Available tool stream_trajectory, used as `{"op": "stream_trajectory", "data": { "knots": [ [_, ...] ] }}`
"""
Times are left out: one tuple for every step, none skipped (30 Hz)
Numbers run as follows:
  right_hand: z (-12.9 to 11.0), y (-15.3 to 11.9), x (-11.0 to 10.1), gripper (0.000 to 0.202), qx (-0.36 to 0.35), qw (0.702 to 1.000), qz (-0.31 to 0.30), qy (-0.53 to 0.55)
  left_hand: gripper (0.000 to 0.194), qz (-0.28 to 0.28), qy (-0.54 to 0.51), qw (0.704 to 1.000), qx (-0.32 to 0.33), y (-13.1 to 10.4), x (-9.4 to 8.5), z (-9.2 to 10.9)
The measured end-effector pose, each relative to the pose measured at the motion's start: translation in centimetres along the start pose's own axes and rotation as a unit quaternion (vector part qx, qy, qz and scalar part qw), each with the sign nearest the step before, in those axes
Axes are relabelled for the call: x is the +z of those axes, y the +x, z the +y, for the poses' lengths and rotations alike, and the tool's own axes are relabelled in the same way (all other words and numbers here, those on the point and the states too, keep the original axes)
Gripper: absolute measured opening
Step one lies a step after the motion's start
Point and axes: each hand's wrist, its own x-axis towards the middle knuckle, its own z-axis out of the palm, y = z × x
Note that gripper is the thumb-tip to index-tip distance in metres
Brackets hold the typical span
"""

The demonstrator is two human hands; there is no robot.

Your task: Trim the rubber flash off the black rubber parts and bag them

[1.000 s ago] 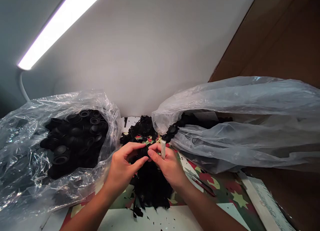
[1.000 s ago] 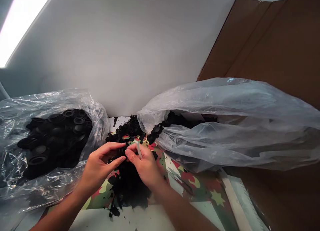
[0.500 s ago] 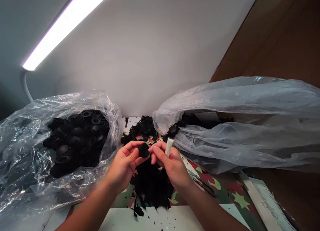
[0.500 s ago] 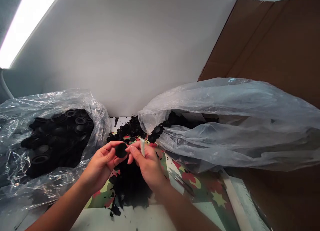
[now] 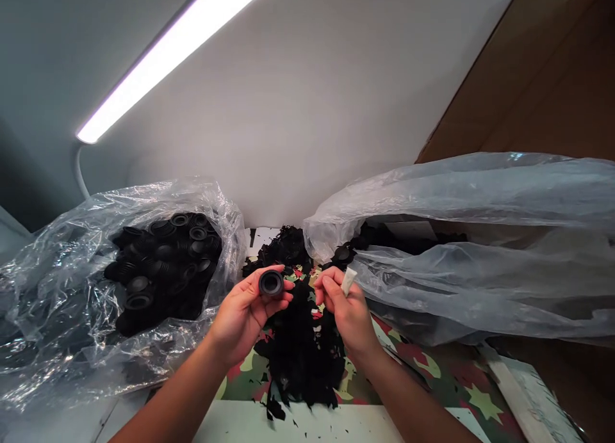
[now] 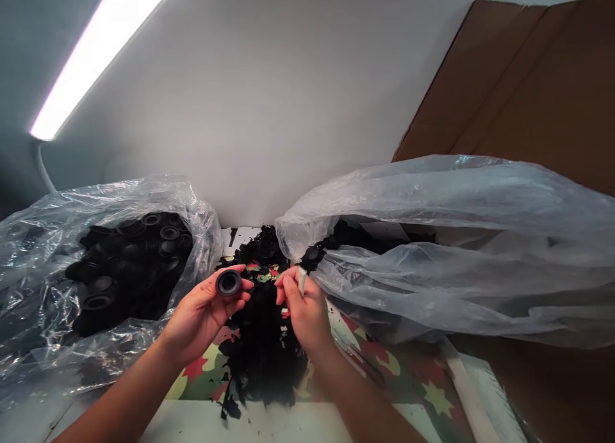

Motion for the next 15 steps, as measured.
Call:
{"op": "stream_trajectory", "data": {
  "knots": [
    [0.1,0.0,0.0,0.031,-0.001,1.0,0.002,-0.015,0.034,-0.004,0.005,1.0,0.005,-0.1,0.1,0.0],
    [0.2,0.0,0.0,0.03,-0.002,1.0,0.003,-0.026,0.035,-0.006,0.011,1.0,0.009,-0.1,0.1,-0.1],
    [0.3,0.1,0.1,0.029,-0.003,0.999,0.003,-0.031,0.035,-0.007,0.016,1.0,0.012,-0.2,0.1,-0.2],
    [0.4,0.1,0.1,0.029,-0.005,0.999,0.001,-0.033,0.035,-0.007,0.023,1.0,0.016,-0.2,0.2,-0.3],
    [0.4,0.2,0.2,0.028,-0.01,0.999,0.001,-0.031,0.035,-0.005,0.032,0.999,0.02,-0.3,0.2,-0.5],
    [0.5,0.2,0.2,0.027,-0.015,1.0,0.001,-0.026,0.035,0.0,0.048,0.998,0.027,-0.3,0.2,-0.6],
    [0.5,0.3,0.2,0.026,-0.018,1.0,0.0,-0.021,0.035,0.008,0.076,0.996,0.038,-0.3,0.2,-0.5],
    [0.6,0.3,0.2,0.024,-0.019,1.0,0.0,-0.016,0.033,0.02,0.123,0.99,0.06,-0.4,0.1,-0.2],
    [0.6,0.2,0.2,0.022,-0.016,1.0,0.001,-0.011,0.031,0.038,0.193,0.976,0.099,-0.4,0.0,0.3],
    [0.6,0.2,0.2,0.02,-0.012,1.0,0.004,-0.007,0.027,0.066,0.28,0.945,0.155,-0.5,-0.2,1.2],
    [0.6,0.1,0.1,0.018,-0.007,1.0,0.007,-0.004,0.022,0.102,0.378,0.892,0.224,-0.6,-0.4,2.3],
    [0.6,0.1,0.0,0.017,-0.002,1.0,0.01,-0.004,0.017,0.149,0.475,0.814,0.299,-0.8,-0.8,3.6],
    [0.6,0.0,0.0,0.015,-0.001,1.0,0.01,-0.006,0.014,0.203,0.553,0.719,0.369,-1.0,-1.4,5.1],
    [0.6,0.0,-0.1,0.013,-0.003,1.0,0.006,-0.012,0.015,0.26,0.611,0.628,0.407,-1.2,-2.0,6.6],
    [0.6,0.0,-0.2,0.012,-0.007,1.0,-0.002,-0.022,0.018,0.309,0.658,0.553,0.407,-1.4,-2.8,7.9]
  ]
}}
